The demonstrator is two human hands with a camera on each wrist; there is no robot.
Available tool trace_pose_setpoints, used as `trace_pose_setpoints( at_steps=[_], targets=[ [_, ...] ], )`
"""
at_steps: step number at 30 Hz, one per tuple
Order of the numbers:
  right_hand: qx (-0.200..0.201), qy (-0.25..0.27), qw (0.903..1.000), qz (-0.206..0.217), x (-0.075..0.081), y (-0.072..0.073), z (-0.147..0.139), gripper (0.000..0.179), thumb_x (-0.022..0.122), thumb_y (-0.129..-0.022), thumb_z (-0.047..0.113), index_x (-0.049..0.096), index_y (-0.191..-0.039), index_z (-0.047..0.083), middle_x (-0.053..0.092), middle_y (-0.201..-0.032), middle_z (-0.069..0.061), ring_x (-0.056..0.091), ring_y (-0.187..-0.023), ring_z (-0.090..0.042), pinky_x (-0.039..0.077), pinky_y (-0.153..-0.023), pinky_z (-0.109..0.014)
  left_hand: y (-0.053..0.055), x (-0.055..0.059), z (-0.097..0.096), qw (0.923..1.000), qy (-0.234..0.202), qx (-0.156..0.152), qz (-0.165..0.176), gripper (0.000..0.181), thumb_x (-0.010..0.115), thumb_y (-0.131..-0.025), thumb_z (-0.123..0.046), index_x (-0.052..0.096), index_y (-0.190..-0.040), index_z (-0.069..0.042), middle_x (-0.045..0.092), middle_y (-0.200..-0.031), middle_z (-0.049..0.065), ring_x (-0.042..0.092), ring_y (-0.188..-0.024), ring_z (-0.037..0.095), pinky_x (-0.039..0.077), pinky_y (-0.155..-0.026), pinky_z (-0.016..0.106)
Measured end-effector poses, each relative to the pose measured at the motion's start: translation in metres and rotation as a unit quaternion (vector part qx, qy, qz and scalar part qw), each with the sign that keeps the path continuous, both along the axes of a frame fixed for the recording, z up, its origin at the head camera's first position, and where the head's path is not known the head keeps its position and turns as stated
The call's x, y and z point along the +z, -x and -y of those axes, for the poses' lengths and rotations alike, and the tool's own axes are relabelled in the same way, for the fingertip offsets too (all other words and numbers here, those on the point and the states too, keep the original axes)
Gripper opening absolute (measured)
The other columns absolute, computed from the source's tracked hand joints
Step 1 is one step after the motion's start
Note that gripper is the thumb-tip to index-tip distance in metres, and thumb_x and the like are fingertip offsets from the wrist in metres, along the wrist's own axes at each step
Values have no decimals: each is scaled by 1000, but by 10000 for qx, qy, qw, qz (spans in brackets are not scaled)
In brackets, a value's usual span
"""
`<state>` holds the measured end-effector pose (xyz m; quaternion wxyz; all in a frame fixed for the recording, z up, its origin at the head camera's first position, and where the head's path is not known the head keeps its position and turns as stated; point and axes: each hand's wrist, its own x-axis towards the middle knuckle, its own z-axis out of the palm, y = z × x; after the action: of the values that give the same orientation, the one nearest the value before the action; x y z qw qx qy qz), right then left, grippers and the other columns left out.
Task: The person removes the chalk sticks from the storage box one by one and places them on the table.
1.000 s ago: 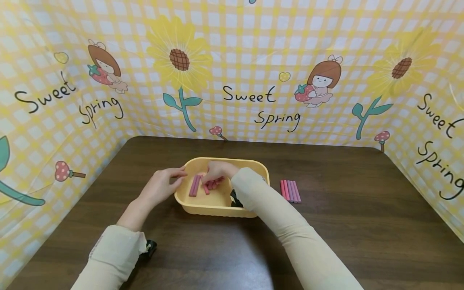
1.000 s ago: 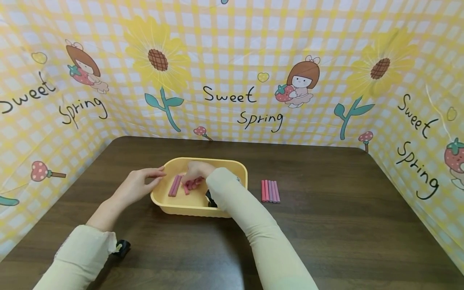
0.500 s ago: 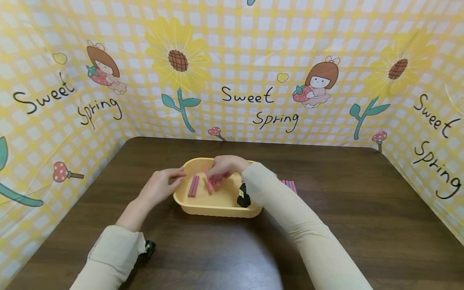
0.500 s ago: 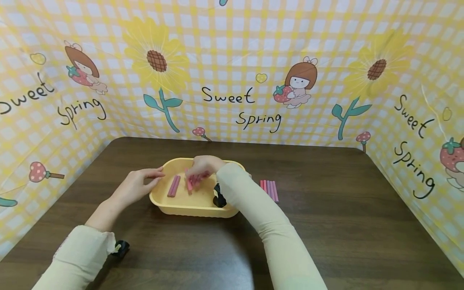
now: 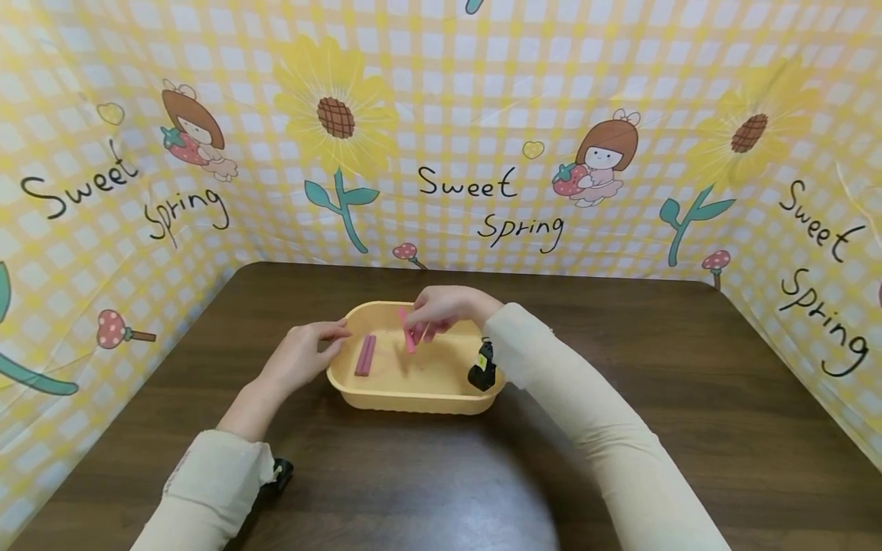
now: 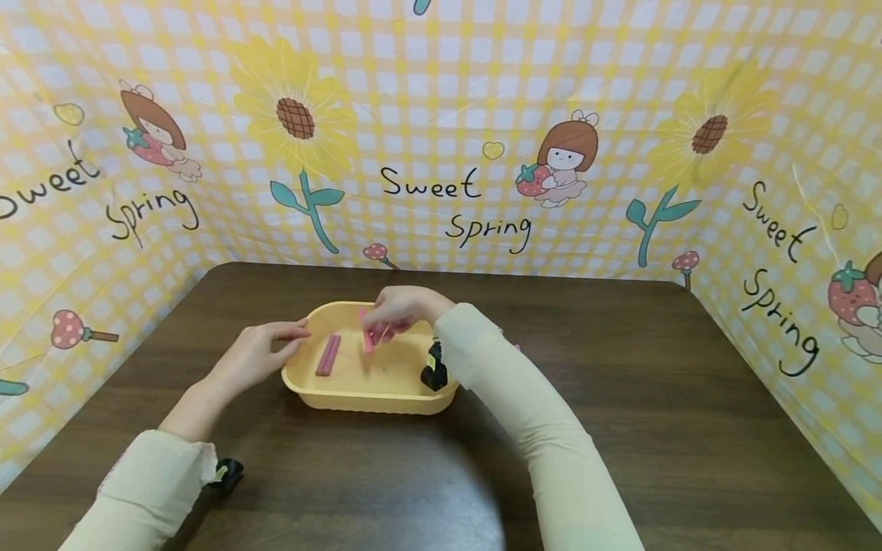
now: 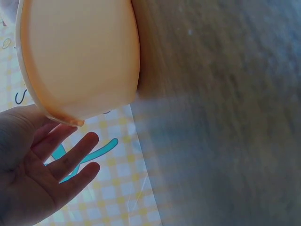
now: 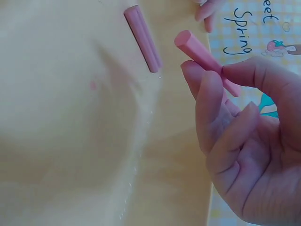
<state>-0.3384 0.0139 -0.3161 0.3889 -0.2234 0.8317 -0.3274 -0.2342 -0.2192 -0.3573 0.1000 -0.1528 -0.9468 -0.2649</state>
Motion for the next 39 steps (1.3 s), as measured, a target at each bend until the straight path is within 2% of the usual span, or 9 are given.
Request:
trace_pose_setpoints(
  at_steps=[5, 10, 21, 28, 33, 39],
  targets=[
    [-85, 115, 9999, -5, 3, -1, -14, 21, 54, -92, 23, 67, -89, 7, 72, -79, -2, 60, -59, -7, 33, -48, -16, 0, 0, 0, 10000, -7, 1, 4, 21, 59, -88, -5, 68, -106, 3, 60, -124, 21, 56, -115, 39, 45, -96, 51],
    [-351, 306, 9989, -9, 5, -2, -28, 20, 54, -92, 22, 65, -90, 6, 71, -76, 0, 60, -58, -8, 31, -48, -17, 0, 0, 0, 10000, -15, -9, 10, 21, 59, -88, -4, 68, -106, 3, 60, -124, 21, 57, -115, 39, 46, -95, 51],
    [-507, 205, 9984, -149, 11, -10, -55, 18, 54, -92, 22, 64, -92, 8, 70, -79, 1, 60, -62, -8, 37, -51, -17, -2, 1, -1, 10000, -45, 6, 15, 22, 58, -89, -5, 68, -107, 3, 60, -123, 21, 57, -114, 40, 46, -94, 52],
    [-595, 246, 9978, -132, 10, -14, -73, 17, 53, -92, 22, 62, -94, 7, 70, -81, 0, 60, -62, -8, 37, -51, -17, -2, 1, -1, 10000, -73, 0, -17, 21, 58, -89, -5, 68, -107, 3, 61, -123, 21, 57, -114, 40, 47, -94, 52],
    [-680, 277, 9969, -282, 9, -19, -88, 19, 53, -91, 22, 62, -96, 7, 69, -84, 0, 60, -63, -8, 39, -53, -19, -2, 1, -1, 10000, -87, -17, -34, 21, 58, -89, -4, 68, -106, 3, 61, -123, 21, 57, -114, 40, 46, -94, 52],
    [-769, 462, 9954, -322, 6, -25, -111, 21, 52, -92, 22, 63, -95, 4, 69, -80, 0, 58, -62, -10, 37, -51, -19, -2, 2, -1, 9999, -97, -44, -59, 21, 59, -88, -3, 68, -106, 3, 61, -122, 21, 57, -114, 40, 47, -94, 52]
  ],
)
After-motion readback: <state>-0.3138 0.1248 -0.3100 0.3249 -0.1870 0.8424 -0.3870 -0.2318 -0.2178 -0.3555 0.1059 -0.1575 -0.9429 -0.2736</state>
